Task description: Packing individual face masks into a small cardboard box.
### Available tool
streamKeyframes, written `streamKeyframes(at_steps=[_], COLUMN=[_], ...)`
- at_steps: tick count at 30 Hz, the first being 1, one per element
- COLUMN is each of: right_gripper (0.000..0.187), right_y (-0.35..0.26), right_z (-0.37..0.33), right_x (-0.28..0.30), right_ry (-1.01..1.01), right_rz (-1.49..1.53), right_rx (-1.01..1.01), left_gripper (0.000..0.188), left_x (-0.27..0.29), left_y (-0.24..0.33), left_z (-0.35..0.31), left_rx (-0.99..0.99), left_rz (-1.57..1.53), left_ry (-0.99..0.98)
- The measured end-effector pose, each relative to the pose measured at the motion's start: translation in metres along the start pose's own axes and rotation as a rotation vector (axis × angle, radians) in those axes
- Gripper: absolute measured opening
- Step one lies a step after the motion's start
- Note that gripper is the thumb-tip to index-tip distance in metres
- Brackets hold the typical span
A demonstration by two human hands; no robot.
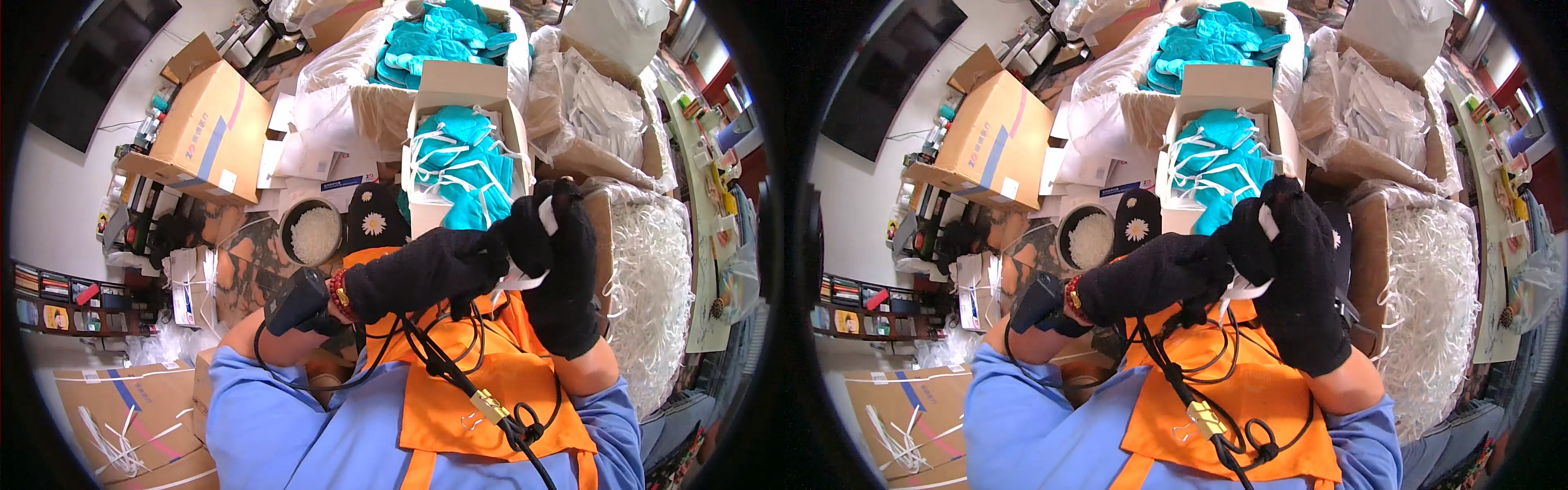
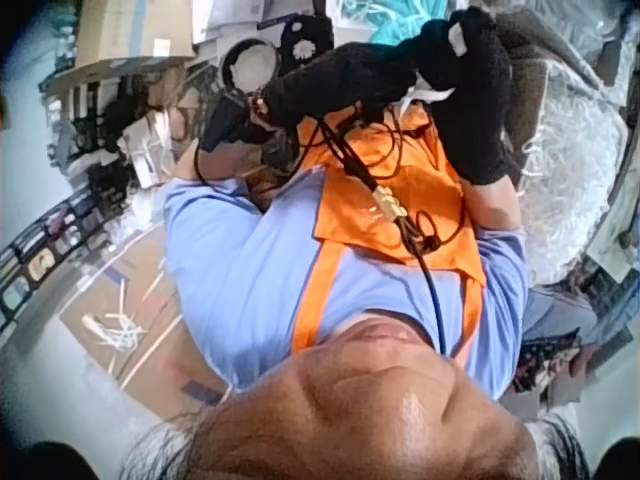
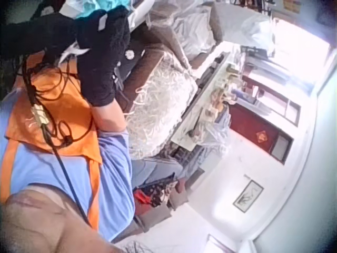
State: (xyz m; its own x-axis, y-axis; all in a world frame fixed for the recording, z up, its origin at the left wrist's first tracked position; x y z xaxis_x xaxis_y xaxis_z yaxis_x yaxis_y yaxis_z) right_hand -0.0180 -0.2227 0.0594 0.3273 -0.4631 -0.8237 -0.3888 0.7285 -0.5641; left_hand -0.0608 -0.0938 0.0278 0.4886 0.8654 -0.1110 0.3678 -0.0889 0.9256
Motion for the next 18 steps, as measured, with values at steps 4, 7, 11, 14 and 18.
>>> streamKeyframes(at_steps=[4, 7, 11, 14, 18], right_gripper=[0.02, 0.026, 0.026, 0.027, 0.022], right_y=[0.003, -0.001, 0.004, 0.004, -0.028], right_z=[0.012, 0.008, -0.003, -0.016, -0.041], right_x=[0.008, 0.013, 0.016, 0.015, 0.002], right_ry=[0.046, 0.159, 0.346, 0.374, -0.171], right_rz=[-0.668, -0.947, -0.315, -0.165, -0.844], right_rx=[0.166, 0.226, 0.069, 0.011, -0.036], left_gripper=[0.029, 0.028, 0.021, 0.019, 0.02], left_x=[-0.001, -0.003, -0.001, -0.001, -0.009], left_y=[0.008, 0.017, 0.013, 0.017, 0.025], left_z=[-0.001, -0.001, -0.001, -0.013, -0.036], left_rx=[-0.066, -0.21, -0.252, -0.433, -0.428], left_rz=[0.033, 0.127, 0.284, 0.774, 0.895], left_ry=[0.123, 0.14, 0.176, 0.219, 0.028])
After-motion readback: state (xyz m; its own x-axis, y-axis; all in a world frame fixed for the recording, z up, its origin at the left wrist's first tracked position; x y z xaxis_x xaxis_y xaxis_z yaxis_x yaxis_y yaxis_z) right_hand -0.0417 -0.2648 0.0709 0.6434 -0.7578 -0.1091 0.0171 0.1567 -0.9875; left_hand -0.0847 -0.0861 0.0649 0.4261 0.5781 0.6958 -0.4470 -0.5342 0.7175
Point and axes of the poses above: each hand's wrist, its own z-axis towards the middle knuckle, its own x-axis out of the back of the hand, y = z × x, the point moved 5 cm from there along z, towards the middle knuckle, and after that the axes turned 3 degrees about x, right-handed, at the moved point
